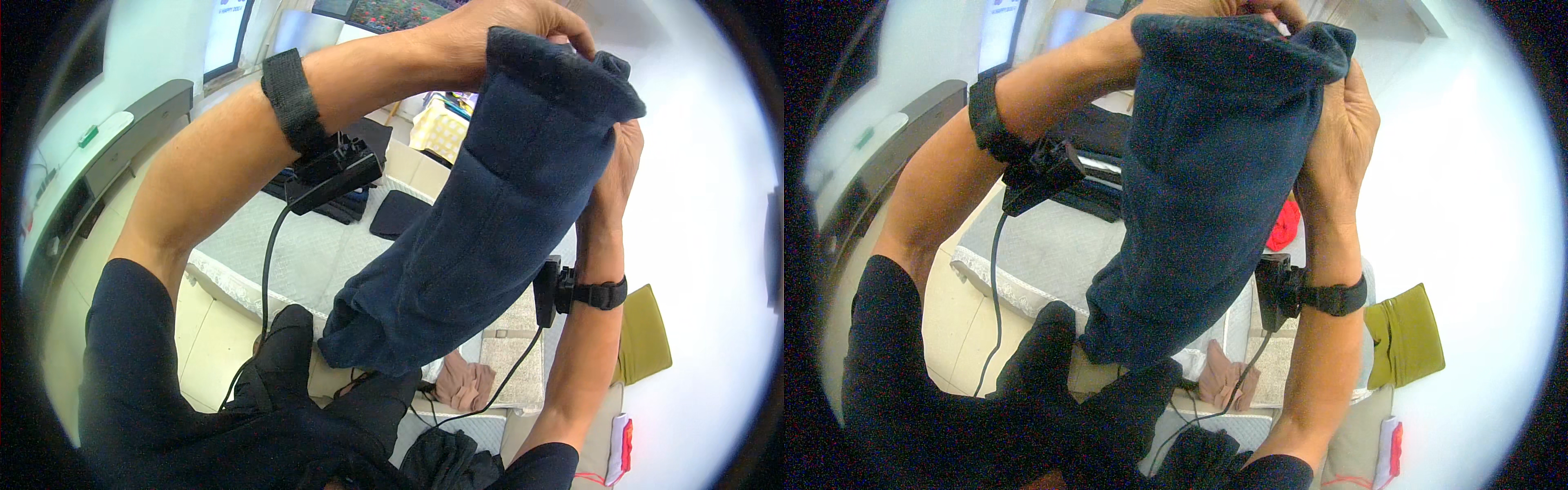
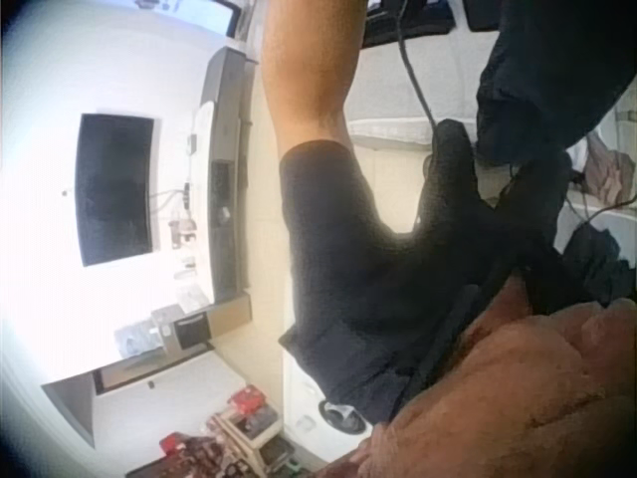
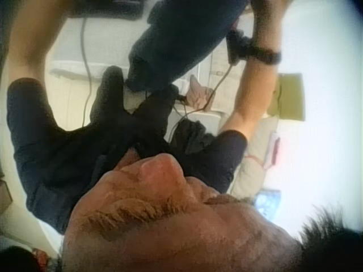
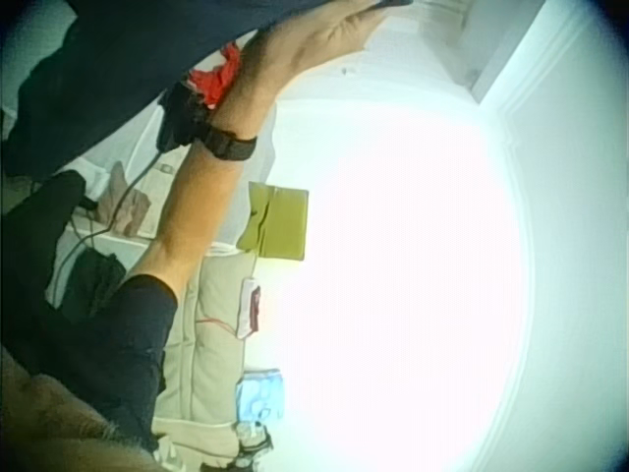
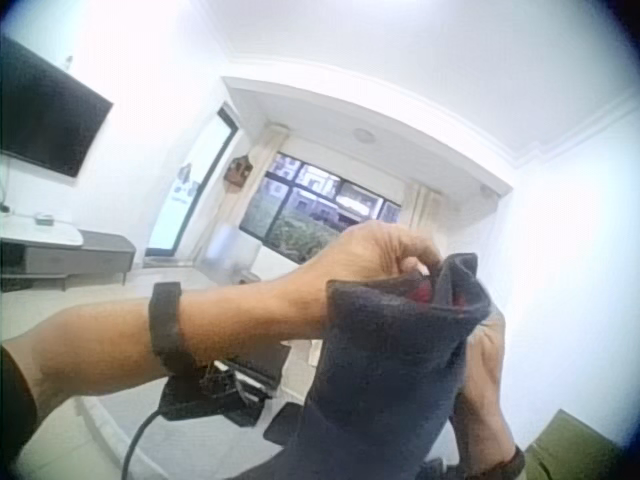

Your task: The person picks up clothing items from a bed, including a long-sleeved shirt and a zippered jacket, and folds them one by one, placing each folded item onto a stack on the bed.

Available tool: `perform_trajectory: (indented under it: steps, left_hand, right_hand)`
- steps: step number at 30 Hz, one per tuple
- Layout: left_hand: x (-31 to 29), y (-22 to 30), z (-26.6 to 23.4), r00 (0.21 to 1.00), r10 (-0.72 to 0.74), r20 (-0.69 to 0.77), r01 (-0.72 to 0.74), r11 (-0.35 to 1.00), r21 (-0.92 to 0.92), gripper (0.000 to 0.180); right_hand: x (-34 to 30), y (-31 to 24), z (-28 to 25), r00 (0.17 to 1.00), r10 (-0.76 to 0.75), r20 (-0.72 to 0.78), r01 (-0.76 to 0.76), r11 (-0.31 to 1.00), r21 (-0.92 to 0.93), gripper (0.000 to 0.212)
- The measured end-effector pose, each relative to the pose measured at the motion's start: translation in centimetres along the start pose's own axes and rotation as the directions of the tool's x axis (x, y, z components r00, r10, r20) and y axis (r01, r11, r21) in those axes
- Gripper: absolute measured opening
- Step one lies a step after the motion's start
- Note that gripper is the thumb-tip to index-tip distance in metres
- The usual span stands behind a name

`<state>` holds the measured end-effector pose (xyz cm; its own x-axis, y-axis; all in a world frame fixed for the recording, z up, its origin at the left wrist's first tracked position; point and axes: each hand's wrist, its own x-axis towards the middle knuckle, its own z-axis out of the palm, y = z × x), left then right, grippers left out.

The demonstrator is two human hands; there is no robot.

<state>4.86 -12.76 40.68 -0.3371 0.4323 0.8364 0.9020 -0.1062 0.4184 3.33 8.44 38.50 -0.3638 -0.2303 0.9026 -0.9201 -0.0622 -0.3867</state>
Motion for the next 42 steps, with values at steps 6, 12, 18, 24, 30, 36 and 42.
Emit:
perform_trajectory:
  steps: [6, 12, 18, 24, 30, 36, 42]
  left_hand:
    - [-2.5, 2.4, 0.3, 1.0, 0.016, 0.024, -0.019, 0.993, 0.118, 0.027]
    - [-5.2, 3.8, 0.3, 0.977, -0.188, -0.102, 0.212, 0.92, 0.329, 0.05]
    - [-6.5, 3.4, 1.0, 0.927, -0.372, -0.053, 0.334, 0.751, 0.569, 0.05]
    - [-6.6, 1.1, -1.0, 0.898, -0.439, -0.024, 0.382, 0.752, 0.537, 0.035]
    - [-4.7, 4.6, -1.7, 0.92, -0.352, -0.174, 0.392, 0.844, 0.364, 0.015]
    - [-3.2, 5.6, 0.7, 0.887, -0.313, -0.338, 0.431, 0.825, 0.365, 0.015]
    - [-3.7, 3.7, 0.3, 0.935, -0.204, -0.289, 0.315, 0.855, 0.413, 0.019]
  right_hand:
    - [-0.5, 0.0, -0.2, 0.999, 0.034, -0.031, -0.036, 0.997, -0.072, 0.025]
    - [-1.5, 1.0, -0.7, 0.988, 0.119, -0.098, -0.128, 0.987, -0.097, 0.026]
    - [-1.8, 0.7, -1.1, 0.983, 0.125, -0.135, -0.143, 0.981, -0.133, 0.028]
    - [-1.8, 1.3, -1.6, 0.985, 0.15, -0.084, -0.16, 0.978, -0.132, 0.027]
    - [-1.4, 1.2, -3.4, 0.978, 0.207, 0.014, -0.207, 0.976, 0.071, 0.023]
    - [-0.8, 0.7, -6.2, 0.934, 0.337, 0.117, -0.35, 0.929, 0.122, 0.021]
    - [-1.4, -1.5, -4.4, 0.939, 0.322, 0.118, -0.316, 0.946, -0.069, 0.055]
